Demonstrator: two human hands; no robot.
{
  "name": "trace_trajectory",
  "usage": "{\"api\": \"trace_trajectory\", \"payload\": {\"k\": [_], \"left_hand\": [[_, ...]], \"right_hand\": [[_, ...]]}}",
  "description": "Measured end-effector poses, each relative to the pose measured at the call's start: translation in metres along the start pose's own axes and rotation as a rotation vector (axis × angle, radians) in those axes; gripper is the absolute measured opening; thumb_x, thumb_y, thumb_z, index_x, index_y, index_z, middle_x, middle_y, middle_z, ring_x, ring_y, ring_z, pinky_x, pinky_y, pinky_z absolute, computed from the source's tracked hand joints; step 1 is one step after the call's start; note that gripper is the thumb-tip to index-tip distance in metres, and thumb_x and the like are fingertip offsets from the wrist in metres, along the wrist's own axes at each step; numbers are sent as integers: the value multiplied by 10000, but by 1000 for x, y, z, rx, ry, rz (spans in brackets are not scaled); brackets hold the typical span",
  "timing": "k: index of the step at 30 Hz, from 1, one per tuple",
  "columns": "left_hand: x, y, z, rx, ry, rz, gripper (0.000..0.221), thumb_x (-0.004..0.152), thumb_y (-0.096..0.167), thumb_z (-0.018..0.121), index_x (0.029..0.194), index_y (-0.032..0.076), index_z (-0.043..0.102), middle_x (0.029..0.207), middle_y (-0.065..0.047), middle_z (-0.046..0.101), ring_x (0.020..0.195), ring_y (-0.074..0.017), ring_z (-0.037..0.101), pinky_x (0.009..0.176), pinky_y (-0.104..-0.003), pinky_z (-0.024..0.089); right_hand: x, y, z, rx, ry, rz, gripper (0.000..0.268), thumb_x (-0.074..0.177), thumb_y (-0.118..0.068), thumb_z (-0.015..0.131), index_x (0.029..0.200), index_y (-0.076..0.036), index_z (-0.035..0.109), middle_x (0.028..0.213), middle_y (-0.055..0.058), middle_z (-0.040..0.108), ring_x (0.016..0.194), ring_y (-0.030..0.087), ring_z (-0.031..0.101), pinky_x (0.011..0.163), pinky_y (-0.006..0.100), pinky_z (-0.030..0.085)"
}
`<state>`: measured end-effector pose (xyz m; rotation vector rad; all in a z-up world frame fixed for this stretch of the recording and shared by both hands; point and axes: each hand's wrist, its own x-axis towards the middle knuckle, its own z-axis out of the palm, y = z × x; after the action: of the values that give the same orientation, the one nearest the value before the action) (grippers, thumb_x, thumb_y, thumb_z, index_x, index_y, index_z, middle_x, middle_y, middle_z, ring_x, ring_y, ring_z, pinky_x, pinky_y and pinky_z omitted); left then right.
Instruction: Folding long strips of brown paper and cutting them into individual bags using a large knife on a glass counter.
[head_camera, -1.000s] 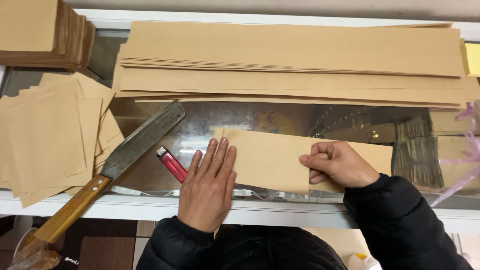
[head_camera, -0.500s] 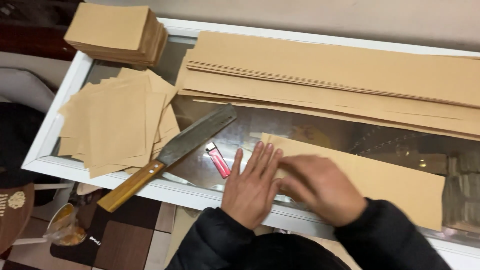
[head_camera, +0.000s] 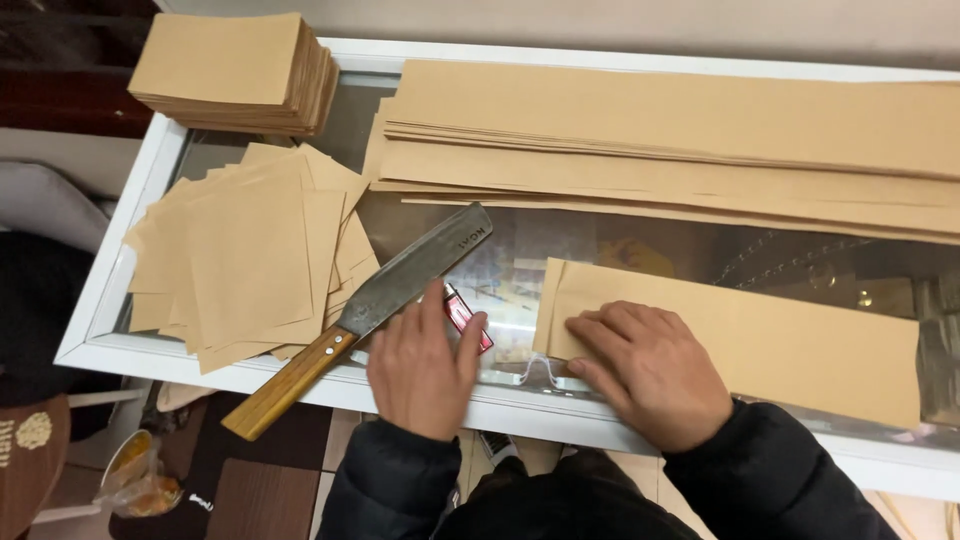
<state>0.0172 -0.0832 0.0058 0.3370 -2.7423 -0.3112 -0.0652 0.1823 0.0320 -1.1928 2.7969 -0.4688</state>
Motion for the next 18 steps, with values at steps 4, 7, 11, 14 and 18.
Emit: {"api": "trace_trajectory", "payload": {"k": [4,7,11,14,18], "left_hand": [[5,19,9,-112,-129,17,602,1152,363,620,1665,65,517,1055,-100,716,879,-227,667,710,-418,600],[15,19,9,-177,-266,-19,813,1077,313,703,1764,47,360,1158,-146,664,1063,-364,665,650,-577,605],[24,3,11,-319,-309,-4,345,1041,233,710,1356,98,746,1158,-147,705,1030,-408,735,818,-607,596],[29,1,4,-246,-393,-32,324,1028,325,755,1290,134,737,1190,-126,706,1089,-412,722,823,-615,589],[37,2,0,-299,-436,52,346,1021,201,796,1346,101,735,1254,-108,752,1121,-355,757,919,-559,638]], "right_hand": [[-7,-5,6,-53,83,-34,542,1096,-571,602,1406,-158,765,1346,44,795,1282,296,699,1036,508,526],[-10,-4,11,-69,98,-33,539,1094,-570,601,1446,-186,737,1427,37,755,1396,320,658,1070,507,501],[-8,-6,9,-61,25,11,612,1106,-611,545,1491,-166,715,1467,70,748,1409,352,639,1002,562,534],[-4,-8,5,-65,36,-16,601,1111,-599,552,1480,-151,706,1412,76,751,1341,343,656,930,554,560],[-4,-5,5,-77,35,-60,550,1114,-569,577,1464,-159,686,1372,73,735,1288,332,665,930,513,531]]}}
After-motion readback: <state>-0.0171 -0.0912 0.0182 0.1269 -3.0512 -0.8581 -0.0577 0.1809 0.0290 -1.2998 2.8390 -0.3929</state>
